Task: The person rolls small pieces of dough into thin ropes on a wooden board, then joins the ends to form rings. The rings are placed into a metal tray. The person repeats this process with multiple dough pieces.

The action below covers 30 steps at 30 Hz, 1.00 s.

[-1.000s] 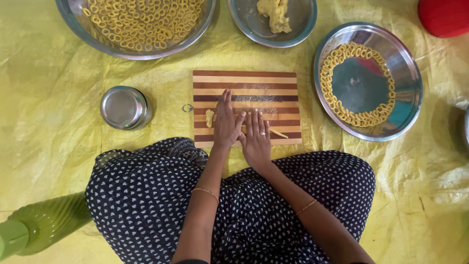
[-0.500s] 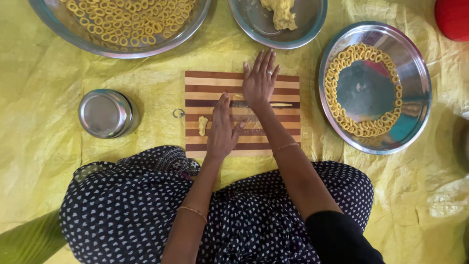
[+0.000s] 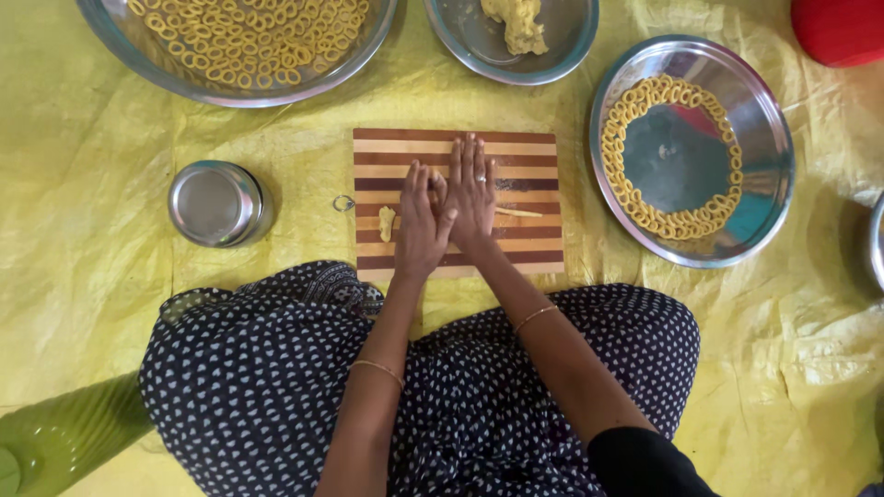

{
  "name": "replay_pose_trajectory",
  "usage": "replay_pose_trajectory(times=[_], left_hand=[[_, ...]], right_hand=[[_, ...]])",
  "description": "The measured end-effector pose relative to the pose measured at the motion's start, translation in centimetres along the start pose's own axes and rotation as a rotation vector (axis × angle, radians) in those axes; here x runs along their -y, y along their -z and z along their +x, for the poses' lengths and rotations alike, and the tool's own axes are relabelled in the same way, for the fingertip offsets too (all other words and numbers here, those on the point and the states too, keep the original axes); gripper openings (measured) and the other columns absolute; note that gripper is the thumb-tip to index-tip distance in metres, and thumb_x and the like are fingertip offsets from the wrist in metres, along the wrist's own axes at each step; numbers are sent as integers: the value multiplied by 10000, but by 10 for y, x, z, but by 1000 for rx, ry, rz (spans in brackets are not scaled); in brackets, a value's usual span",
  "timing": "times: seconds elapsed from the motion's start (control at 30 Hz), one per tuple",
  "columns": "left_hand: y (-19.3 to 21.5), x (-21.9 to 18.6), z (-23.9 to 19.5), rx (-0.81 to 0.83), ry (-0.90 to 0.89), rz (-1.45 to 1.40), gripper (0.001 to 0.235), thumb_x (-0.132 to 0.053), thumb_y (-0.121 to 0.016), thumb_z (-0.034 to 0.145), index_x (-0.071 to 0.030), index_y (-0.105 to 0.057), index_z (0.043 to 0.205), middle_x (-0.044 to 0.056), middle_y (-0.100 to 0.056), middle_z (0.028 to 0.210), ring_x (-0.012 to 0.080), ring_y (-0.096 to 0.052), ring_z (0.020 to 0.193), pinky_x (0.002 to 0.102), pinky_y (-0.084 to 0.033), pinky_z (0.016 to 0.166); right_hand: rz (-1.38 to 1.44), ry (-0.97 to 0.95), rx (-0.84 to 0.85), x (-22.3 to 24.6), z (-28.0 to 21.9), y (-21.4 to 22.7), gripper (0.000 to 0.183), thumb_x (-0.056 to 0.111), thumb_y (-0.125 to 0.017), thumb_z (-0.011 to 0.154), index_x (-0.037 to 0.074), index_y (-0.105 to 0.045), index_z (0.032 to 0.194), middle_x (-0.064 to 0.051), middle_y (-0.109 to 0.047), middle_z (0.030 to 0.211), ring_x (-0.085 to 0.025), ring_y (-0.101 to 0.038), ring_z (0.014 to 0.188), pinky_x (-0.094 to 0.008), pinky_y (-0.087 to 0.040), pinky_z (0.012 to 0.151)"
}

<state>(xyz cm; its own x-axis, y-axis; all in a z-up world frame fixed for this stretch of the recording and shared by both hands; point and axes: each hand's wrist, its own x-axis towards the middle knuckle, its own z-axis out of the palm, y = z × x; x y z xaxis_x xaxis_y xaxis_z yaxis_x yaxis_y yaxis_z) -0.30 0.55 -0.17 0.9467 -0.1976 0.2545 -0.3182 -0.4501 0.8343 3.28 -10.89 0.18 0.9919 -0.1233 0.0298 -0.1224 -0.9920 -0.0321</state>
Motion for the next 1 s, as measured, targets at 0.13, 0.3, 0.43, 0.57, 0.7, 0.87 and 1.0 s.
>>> replay_pose_trajectory(times=[0.13,0.3,0.43,0.57,0.7,0.87,1.0], left_hand=[[2,2,-3,-110,14,-30,833,-618,-302,1036,-29,-180,1613,232,-194,1685,429,-271,1543,546,-329,1214],[9,0,-7,-224,-27,-97,785,-598,-330,1090,-28,-207,1617,202,-238,1689,396,-297,1567,534,-311,1286],[7,-1,-5,-145,-17,-20,875,-671,-235,1040,-8,-179,1608,214,-207,1684,417,-307,1542,527,-425,1157],[2,2,1,-56,40,79,968,-747,-80,966,-17,-143,1599,231,-172,1680,432,-340,1503,482,-565,1003],[1,5,1,-58,25,103,960,-749,-85,988,-26,-141,1619,221,-178,1687,424,-345,1517,507,-549,1056],[5,0,-1,-38,6,116,899,-701,-184,1039,-23,-164,1629,207,-210,1694,417,-323,1544,556,-427,1191],[10,-6,0,-27,11,89,857,-686,-219,1043,-53,-192,1621,187,-243,1685,407,-327,1548,552,-362,1244]], right_hand=[[44,43,-5,7,-42,5,769,557,-144,1052,43,-104,1623,-172,-58,1696,-294,-36,1568,-485,-74,1269],[71,72,-63,16,-81,11,680,416,-174,1093,30,-140,1652,-195,-127,1722,-321,-101,1602,-513,-105,1297],[22,40,-44,18,-79,4,738,488,-230,1051,32,-105,1618,-195,-67,1692,-311,-39,1572,-494,-65,1275],[-15,-39,-68,18,-36,-8,738,534,-199,1068,72,-73,1629,-165,-4,1701,-276,25,1570,-505,0,1275],[46,-161,26,10,24,-10,730,554,-125,1065,110,-72,1641,-158,10,1705,-281,44,1571,-526,26,1270],[114,-212,10,-8,98,0,731,543,-114,1086,75,-114,1647,-189,-20,1706,-321,18,1592,-552,27,1278],[103,-205,-3,-10,112,2,757,545,-107,1089,47,-126,1658,-188,-55,1703,-331,-7,1592,-560,16,1292]])
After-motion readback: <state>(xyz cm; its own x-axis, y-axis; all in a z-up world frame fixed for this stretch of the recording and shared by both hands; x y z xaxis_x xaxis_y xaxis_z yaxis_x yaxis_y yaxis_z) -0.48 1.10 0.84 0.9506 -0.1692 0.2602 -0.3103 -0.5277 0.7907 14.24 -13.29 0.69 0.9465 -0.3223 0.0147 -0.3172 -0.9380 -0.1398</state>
